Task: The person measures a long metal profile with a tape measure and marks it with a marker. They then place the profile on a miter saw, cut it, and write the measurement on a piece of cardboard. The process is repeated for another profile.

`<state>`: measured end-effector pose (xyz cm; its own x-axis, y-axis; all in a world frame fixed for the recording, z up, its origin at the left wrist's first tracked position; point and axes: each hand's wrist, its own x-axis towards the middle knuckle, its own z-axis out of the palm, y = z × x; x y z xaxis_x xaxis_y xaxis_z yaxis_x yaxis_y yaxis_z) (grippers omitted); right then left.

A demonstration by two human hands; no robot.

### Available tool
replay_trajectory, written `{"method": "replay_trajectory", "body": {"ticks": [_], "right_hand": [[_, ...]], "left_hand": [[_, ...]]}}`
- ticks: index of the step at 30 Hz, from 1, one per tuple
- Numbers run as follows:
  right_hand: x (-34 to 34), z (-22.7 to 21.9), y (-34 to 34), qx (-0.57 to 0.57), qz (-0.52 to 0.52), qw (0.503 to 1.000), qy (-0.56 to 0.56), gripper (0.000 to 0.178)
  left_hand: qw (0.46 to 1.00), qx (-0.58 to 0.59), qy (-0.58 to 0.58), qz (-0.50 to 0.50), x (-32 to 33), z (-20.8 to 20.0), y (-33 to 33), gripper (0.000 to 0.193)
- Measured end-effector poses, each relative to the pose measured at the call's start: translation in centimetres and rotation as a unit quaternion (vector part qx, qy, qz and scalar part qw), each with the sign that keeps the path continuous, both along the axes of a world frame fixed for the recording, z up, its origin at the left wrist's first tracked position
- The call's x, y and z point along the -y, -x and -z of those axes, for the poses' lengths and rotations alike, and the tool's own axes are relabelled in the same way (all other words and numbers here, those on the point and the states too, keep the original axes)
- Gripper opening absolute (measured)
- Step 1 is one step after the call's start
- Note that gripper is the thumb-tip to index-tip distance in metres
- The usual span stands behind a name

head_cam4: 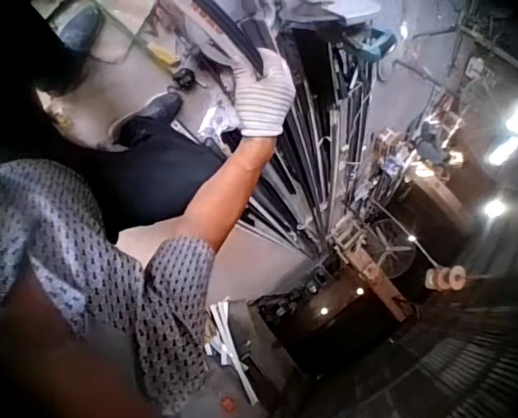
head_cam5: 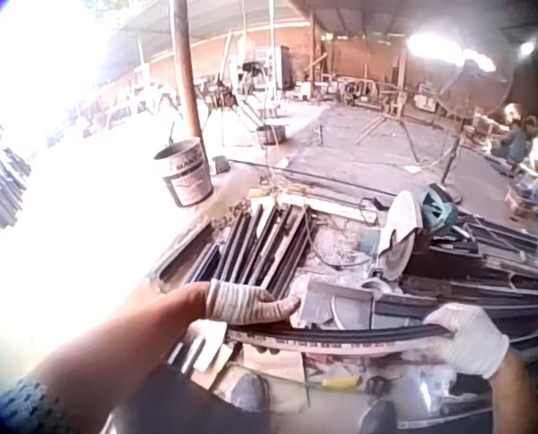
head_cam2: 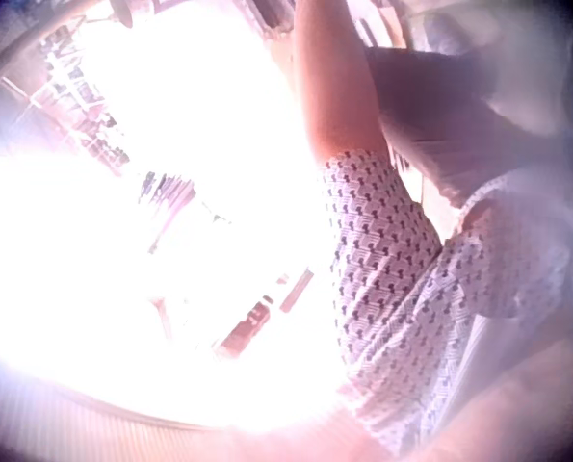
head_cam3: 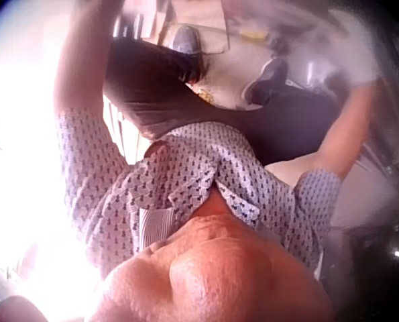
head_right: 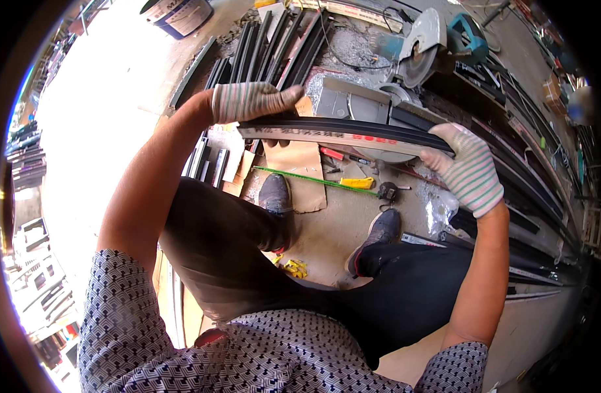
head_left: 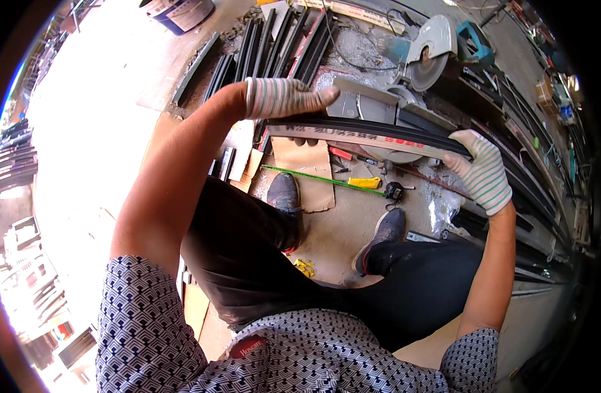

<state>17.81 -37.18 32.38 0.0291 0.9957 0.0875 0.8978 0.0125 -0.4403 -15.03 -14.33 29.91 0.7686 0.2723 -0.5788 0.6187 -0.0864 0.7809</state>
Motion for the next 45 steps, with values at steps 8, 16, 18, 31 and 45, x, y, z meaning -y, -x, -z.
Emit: {"method": "replay_trajectory", "body": {"ticks": [8,16,18,31,45], "right_hand": [[0.9,0.3,-3.4,-0.034,0.062,0.989,-0.13,0.051],[0.3,0.1,-3.5,-0.035,0.055,0.973,-0.222,0.043],[0.4,0.0,-3.6,-0.037,0.054,0.972,-0.228,0.041],[0.9,0.9,-4.1,-0.144,0.064,0.978,-0.135,0.053],[-0.1,1.3,-2.9,-0.311,0.023,0.949,0.041,0.058]], "left_hand": [[0.933,0.313,0.087,-0.151,-3.4,-0.9,5.2,0.094],[0.894,0.415,-0.032,-0.166,-0.4,-4.9,4.2,0.08],[0.892,0.416,-0.034,-0.174,1.2,-6.2,4.0,0.072],[0.876,0.462,-0.011,-0.141,4.3,-7.7,1.7,0.044],[0.885,0.45,0.054,-0.107,5.8,-7.0,-2.1,0.063]]}}
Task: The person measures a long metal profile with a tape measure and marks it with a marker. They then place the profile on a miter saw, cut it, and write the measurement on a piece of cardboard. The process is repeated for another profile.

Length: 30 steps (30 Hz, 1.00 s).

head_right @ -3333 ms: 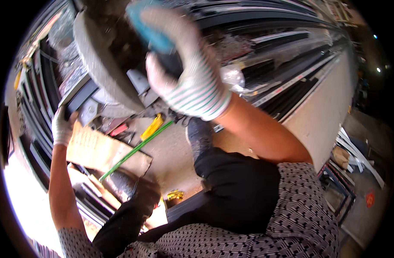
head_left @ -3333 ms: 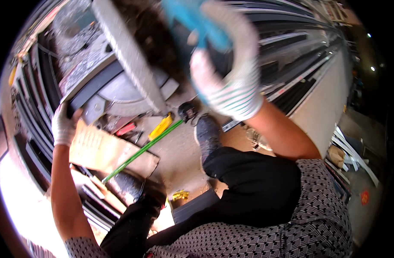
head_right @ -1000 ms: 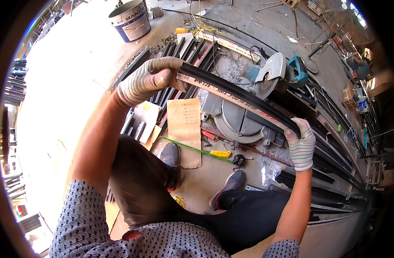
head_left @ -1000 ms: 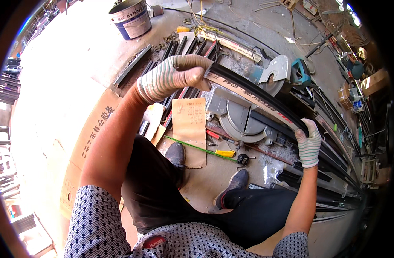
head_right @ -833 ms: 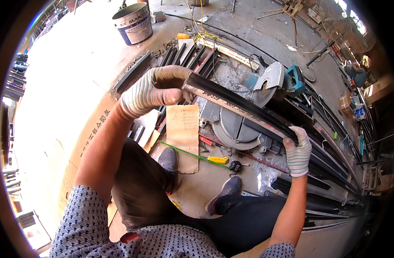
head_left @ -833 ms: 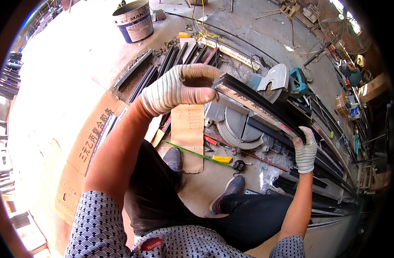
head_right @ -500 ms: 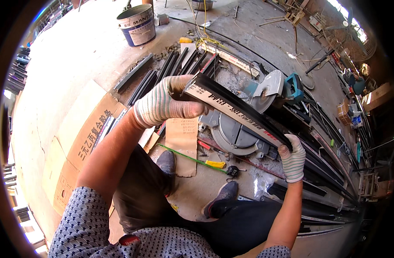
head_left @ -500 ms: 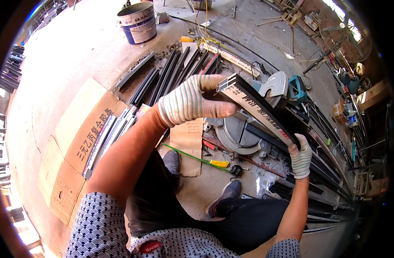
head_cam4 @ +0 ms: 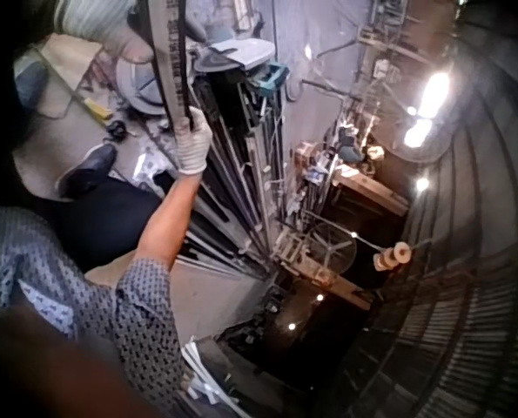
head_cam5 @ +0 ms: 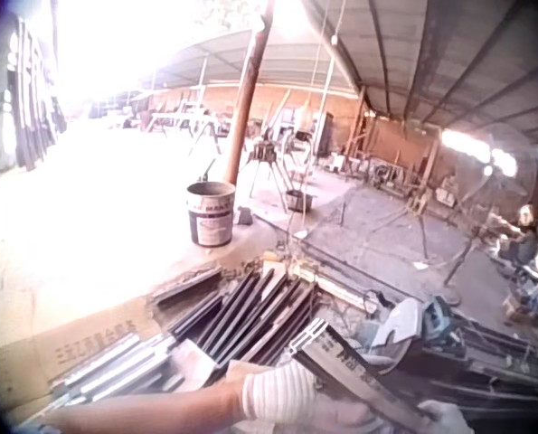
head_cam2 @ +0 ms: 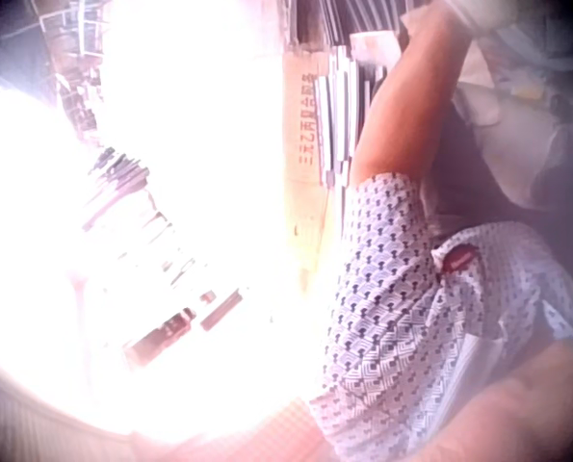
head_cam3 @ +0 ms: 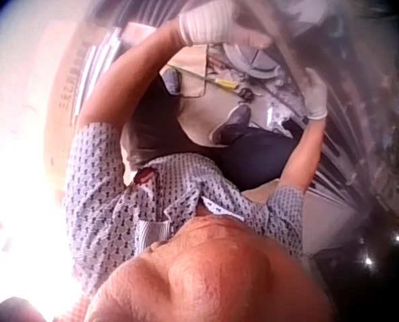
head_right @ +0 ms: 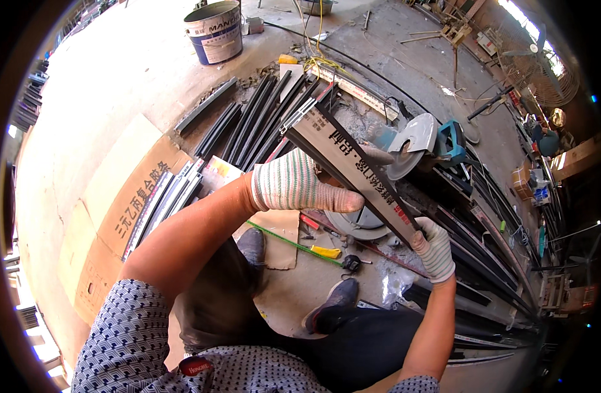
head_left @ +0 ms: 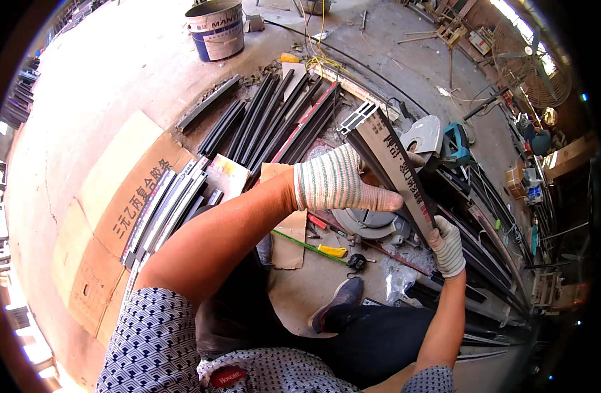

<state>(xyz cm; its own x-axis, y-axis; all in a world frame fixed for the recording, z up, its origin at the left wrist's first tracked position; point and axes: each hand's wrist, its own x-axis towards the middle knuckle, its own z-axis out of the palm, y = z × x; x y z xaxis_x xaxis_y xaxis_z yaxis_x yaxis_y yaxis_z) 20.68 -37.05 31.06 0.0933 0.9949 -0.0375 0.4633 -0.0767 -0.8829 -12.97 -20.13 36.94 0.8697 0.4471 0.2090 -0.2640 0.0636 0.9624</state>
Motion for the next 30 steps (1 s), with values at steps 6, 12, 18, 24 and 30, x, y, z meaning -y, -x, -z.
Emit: {"method": "replay_trajectory", "body": {"ticks": [6,12,18,24,30], "right_hand": [[-1.0,-0.7,2.3,-0.077,-0.024,0.996,0.038,0.062],[-1.6,-2.1,3.3,-0.118,0.038,0.992,0.0,0.057],[-3.2,-1.9,3.4,0.062,-0.007,0.99,-0.13,0.068],[-5.0,-0.1,3.0,0.16,-0.011,0.979,-0.122,0.063],[-6.5,3.0,2.7,0.198,0.004,0.978,-0.067,0.054]], "left_hand": [[0.992,-0.006,-0.066,-0.108,-0.6,1.6,-0.6,0.046],[0.978,-0.089,-0.11,-0.151,-2.7,2.2,-0.8,0.039],[0.987,-0.005,0.042,-0.152,-5.7,6.3,-1.1,0.03],[0.944,0.026,0.247,-0.216,-4.5,3.8,-2.5,0.024],[0.947,-0.03,0.147,-0.282,-6.3,5.6,-1.8,0.028]]}}
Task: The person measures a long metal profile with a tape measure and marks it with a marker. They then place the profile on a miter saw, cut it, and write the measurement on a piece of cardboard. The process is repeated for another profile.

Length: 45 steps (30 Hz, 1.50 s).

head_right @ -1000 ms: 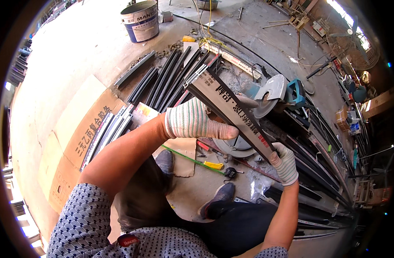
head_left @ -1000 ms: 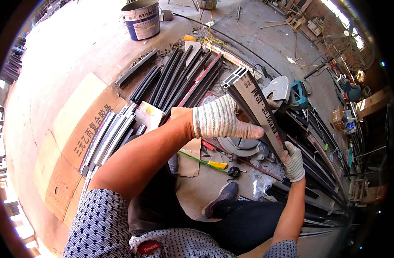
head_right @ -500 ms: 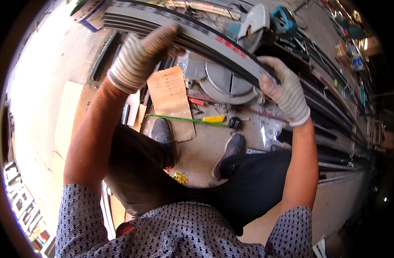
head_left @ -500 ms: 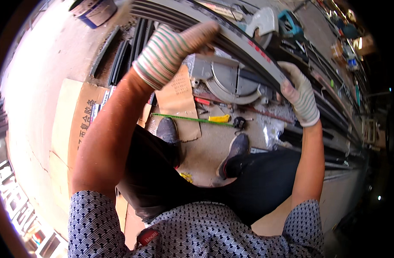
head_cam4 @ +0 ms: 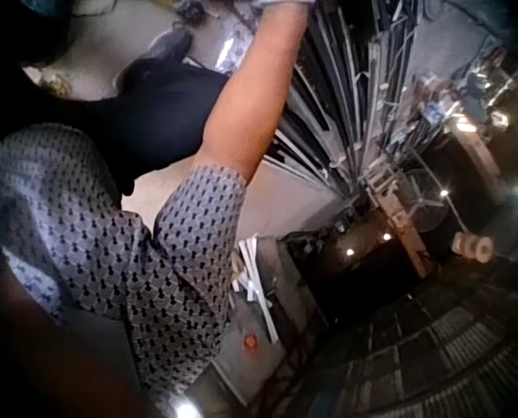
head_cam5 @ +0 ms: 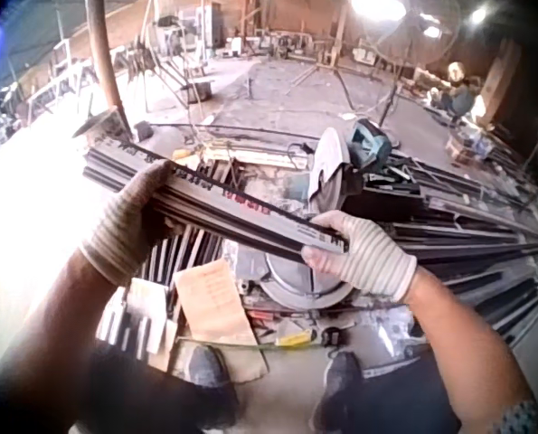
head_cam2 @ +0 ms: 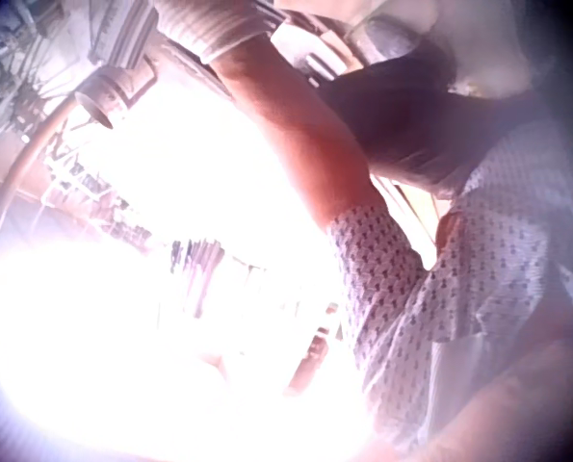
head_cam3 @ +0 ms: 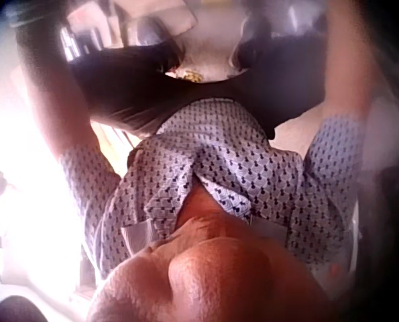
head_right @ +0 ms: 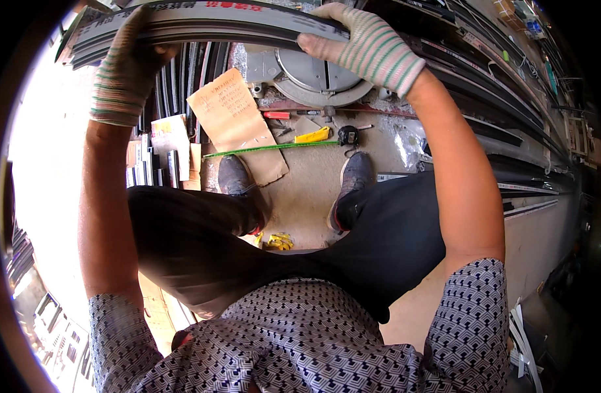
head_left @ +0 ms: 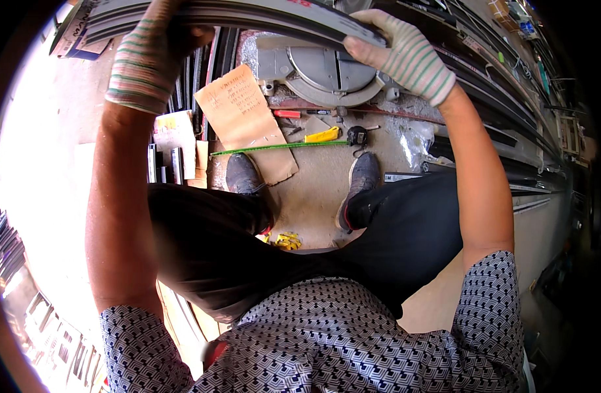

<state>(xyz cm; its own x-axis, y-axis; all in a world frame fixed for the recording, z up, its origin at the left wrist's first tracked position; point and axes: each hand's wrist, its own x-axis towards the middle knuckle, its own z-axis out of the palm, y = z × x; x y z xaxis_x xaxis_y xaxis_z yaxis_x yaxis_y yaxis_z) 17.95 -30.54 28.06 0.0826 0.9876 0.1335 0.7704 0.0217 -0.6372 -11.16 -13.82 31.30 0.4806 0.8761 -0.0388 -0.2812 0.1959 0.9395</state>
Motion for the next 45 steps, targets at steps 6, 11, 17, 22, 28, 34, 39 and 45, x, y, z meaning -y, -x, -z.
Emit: {"method": "replay_trajectory", "body": {"ticks": [6,11,17,22,28,34,39,45], "right_hand": [[0.3,5.1,-1.5,-0.011,0.003,0.984,0.178,0.054],[4.5,12.3,-5.3,0.129,-0.015,0.903,0.409,0.05],[10.8,27.5,-10.1,0.149,0.116,0.87,0.455,0.052],[15.0,38.5,-10.7,-0.156,0.42,0.775,0.446,0.057],[11.6,40.9,-10.3,-0.237,0.592,0.631,0.441,0.06],[12.0,43.1,-9.9,-0.29,0.632,0.579,0.426,0.039],[13.8,45.2,-12.1,-0.357,0.633,0.558,0.401,0.028],[10.6,41.7,-6.4,-0.36,0.663,0.551,0.356,0.023]], "left_hand": [[0.952,-0.168,-0.255,-0.013,-5.2,4.2,5.6,0.043],[0.935,-0.294,-0.169,-0.108,-5.5,3.8,5.8,0.057],[0.877,-0.336,-0.294,-0.177,-7.4,5.1,7.4,0.068],[0.836,-0.374,-0.343,-0.207,-8.9,5.3,9.0,0.058],[0.833,-0.338,-0.366,-0.24,-8.3,5.0,6.9,0.051],[0.838,-0.31,-0.366,-0.261,-7.6,4.7,3.9,0.044],[0.85,-0.277,-0.357,-0.27,-6.7,5.2,2.0,0.04],[0.853,-0.355,-0.335,-0.185,-5.4,3.3,3.8,0.041]]}}
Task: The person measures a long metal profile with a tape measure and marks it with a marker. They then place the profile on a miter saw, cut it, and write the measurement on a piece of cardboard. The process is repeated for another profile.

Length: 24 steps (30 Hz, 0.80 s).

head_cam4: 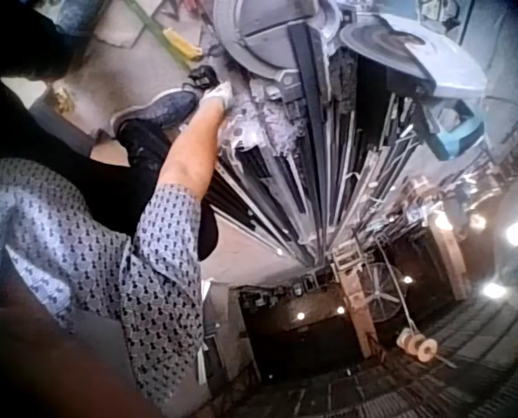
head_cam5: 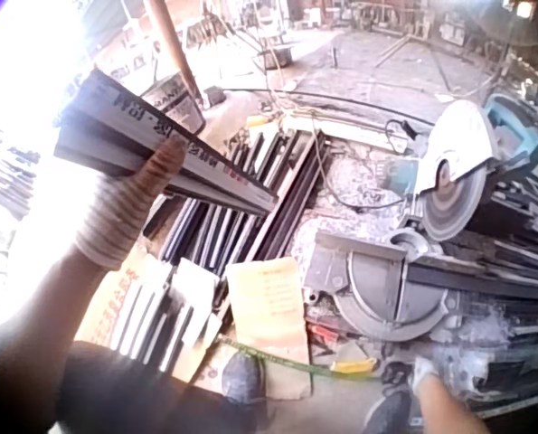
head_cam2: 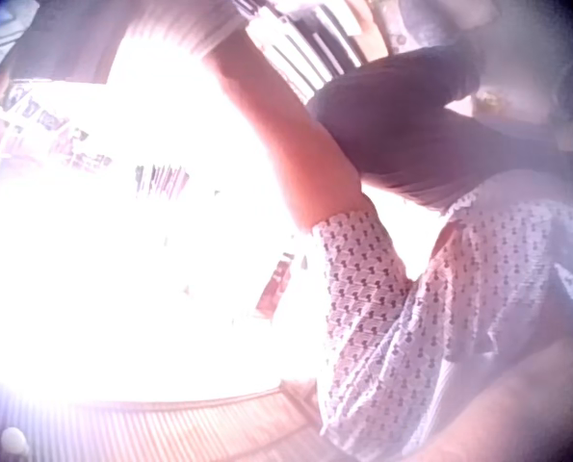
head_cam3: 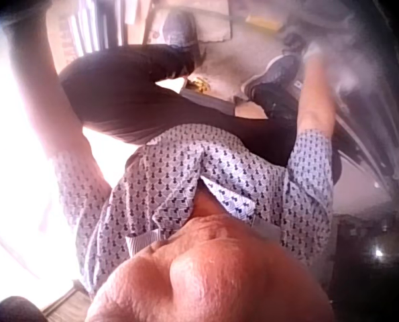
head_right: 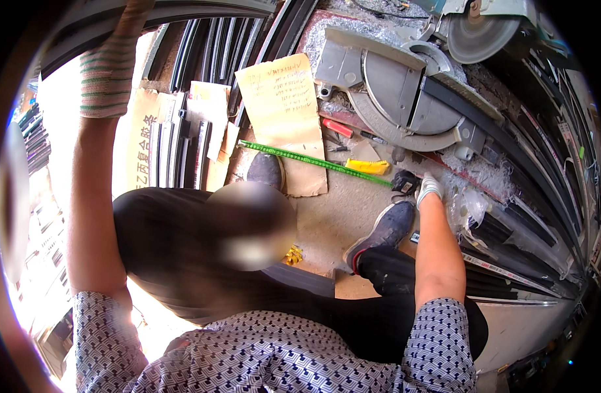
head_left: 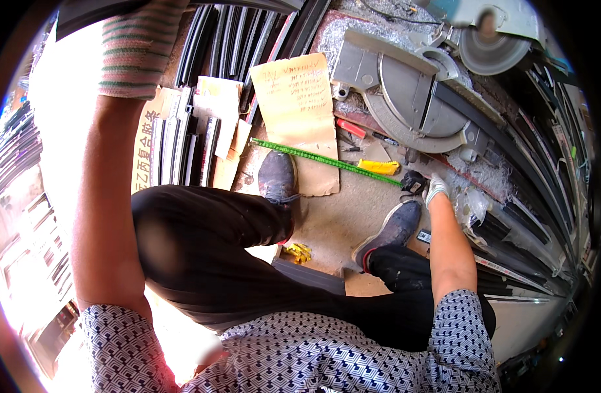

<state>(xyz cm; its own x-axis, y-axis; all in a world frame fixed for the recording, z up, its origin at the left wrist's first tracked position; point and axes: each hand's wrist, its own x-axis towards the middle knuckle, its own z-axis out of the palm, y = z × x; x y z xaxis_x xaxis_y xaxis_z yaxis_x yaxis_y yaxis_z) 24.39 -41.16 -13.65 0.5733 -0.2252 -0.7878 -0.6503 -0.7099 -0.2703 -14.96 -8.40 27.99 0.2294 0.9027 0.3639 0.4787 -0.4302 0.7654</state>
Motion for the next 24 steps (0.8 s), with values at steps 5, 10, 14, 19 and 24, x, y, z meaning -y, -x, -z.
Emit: {"method": "replay_trajectory", "body": {"ticks": [5,10,14,19,24], "right_hand": [[0.8,-0.8,0.2,-0.038,0.044,0.991,-0.117,0.033],[1.9,-2.5,1.8,-0.082,0.08,0.975,-0.193,0.032],[2.1,-5.7,4.4,-0.083,0.104,0.965,-0.226,0.028],[2.8,-8.0,4.9,-0.082,0.099,0.945,-0.3,0.024],[2.7,-10.0,6.7,-0.028,0.041,0.959,-0.278,0.02]], "left_hand": [[0.997,0.067,0.036,0.028,1.2,-0.4,-1.0,0.041],[0.995,0.084,0.009,0.045,-0.2,1.0,0.0,0.04],[0.991,0.106,0.067,0.054,0.3,0.3,0.2,0.037],[0.96,0.246,0.092,0.101,1.6,-1.0,-1.9,0.035],[0.971,0.182,0.137,0.065,2.8,-1.6,-1.7,0.032]]}}
